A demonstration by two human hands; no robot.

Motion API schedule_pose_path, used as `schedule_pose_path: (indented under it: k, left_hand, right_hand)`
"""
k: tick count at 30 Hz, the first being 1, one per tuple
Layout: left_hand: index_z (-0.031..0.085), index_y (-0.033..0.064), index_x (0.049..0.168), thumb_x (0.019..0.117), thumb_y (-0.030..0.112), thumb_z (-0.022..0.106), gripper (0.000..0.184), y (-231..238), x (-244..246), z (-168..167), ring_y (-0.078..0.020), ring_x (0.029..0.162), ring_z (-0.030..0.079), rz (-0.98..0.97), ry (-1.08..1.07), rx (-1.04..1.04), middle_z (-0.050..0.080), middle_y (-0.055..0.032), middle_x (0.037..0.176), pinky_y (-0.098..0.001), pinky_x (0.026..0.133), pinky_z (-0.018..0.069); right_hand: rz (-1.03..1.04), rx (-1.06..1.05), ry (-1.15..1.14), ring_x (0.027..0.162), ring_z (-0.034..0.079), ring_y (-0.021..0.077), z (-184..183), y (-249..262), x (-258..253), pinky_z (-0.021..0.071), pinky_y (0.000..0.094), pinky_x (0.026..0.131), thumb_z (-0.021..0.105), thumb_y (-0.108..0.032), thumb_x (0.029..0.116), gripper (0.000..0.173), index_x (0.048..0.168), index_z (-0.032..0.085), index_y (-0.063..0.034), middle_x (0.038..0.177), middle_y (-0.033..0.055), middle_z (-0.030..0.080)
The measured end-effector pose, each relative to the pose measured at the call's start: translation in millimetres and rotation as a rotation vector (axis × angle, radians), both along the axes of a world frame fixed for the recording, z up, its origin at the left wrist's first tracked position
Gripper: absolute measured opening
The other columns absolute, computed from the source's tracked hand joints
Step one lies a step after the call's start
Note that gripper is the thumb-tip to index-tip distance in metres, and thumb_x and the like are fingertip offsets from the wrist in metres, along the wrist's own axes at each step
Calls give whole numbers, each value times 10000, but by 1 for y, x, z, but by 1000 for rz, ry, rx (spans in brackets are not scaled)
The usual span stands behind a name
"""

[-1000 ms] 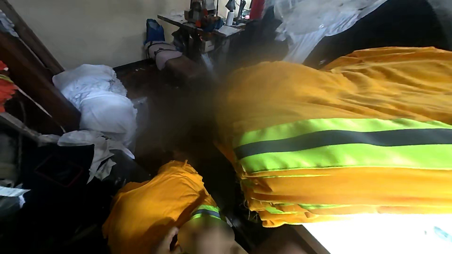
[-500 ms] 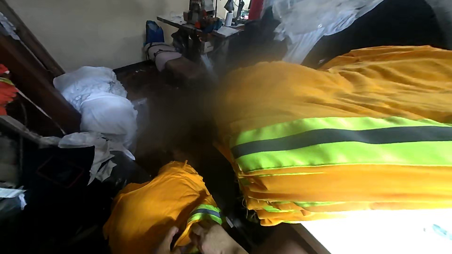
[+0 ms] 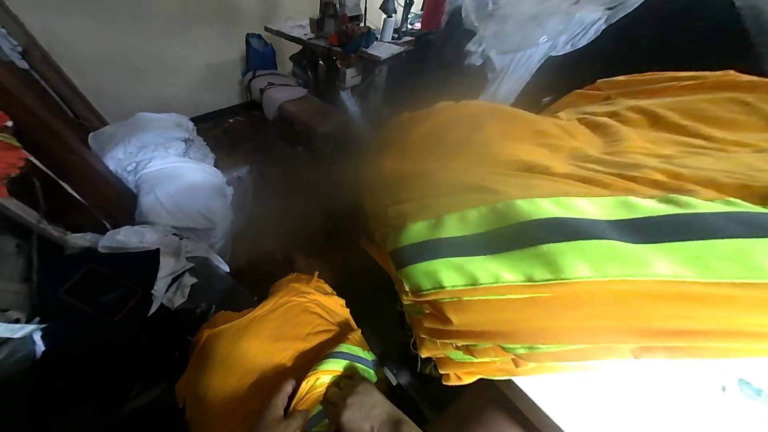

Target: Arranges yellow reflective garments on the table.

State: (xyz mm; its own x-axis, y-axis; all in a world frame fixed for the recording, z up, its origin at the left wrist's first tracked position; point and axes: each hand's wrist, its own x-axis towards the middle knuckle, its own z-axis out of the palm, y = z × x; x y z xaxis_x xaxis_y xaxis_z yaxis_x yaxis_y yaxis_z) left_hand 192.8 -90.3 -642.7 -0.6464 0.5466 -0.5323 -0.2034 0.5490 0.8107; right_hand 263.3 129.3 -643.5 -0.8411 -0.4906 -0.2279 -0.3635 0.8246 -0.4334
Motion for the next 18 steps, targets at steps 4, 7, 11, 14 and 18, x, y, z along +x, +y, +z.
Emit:
schedule_pose_path:
  k: [4, 7, 11, 14, 18]
  left_hand:
    - [550, -28, 1366, 934, 364, 735, 612, 4, 9, 2, -342, 1209, 636, -198, 240, -121, 641, -243, 1297, -522, 1055, 502]
    - [538, -33, 1387, 864, 398, 797, 726, 10, 15, 11, -385, 1233, 617, -285, 369, -245, 619, -261, 1328, -547, 1063, 492]
    - [526, -44, 1383, 937, 210, 711, 546, 4, 8, -1, -337, 1218, 630, -106, 163, -83, 635, -249, 1303, -517, 1065, 496]
    - [541, -31, 1370, 935, 203, 706, 520, 3, 4, -3, -324, 1195, 642, -84, 101, -67, 650, -237, 1282, -515, 1050, 503]
    - [539, -22, 1376, 928, 212, 712, 534, 2, 5, -5, -311, 1210, 636, -88, 106, -75, 649, -225, 1292, -507, 1061, 497]
  right_hand:
    - [-67, -13, -62, 1242, 621, 350, 11, 6, 0, 474, 549, 1071, 570, -9, 962, 273, 1197, 706, -42, 1285, 153, 683]
    - [-151, -11, 53, 1224, 646, 324, 19, 2, 1, 532, 498, 1025, 553, -15, 974, 314, 1242, 706, -75, 1308, 124, 687]
    - [-74, -37, 258, 1102, 705, 293, 10, 1, 2, 589, 465, 929, 638, -8, 917, 309, 1204, 713, -94, 1203, 111, 723]
    - [2, -19, 156, 1101, 687, 340, -2, 1, 4, 555, 554, 938, 611, -28, 949, 264, 1187, 709, -82, 1160, 140, 714]
    - [27, 20, 51, 1137, 666, 360, -2, 0, 0, 531, 565, 962, 560, -7, 964, 251, 1158, 713, -49, 1188, 153, 704]
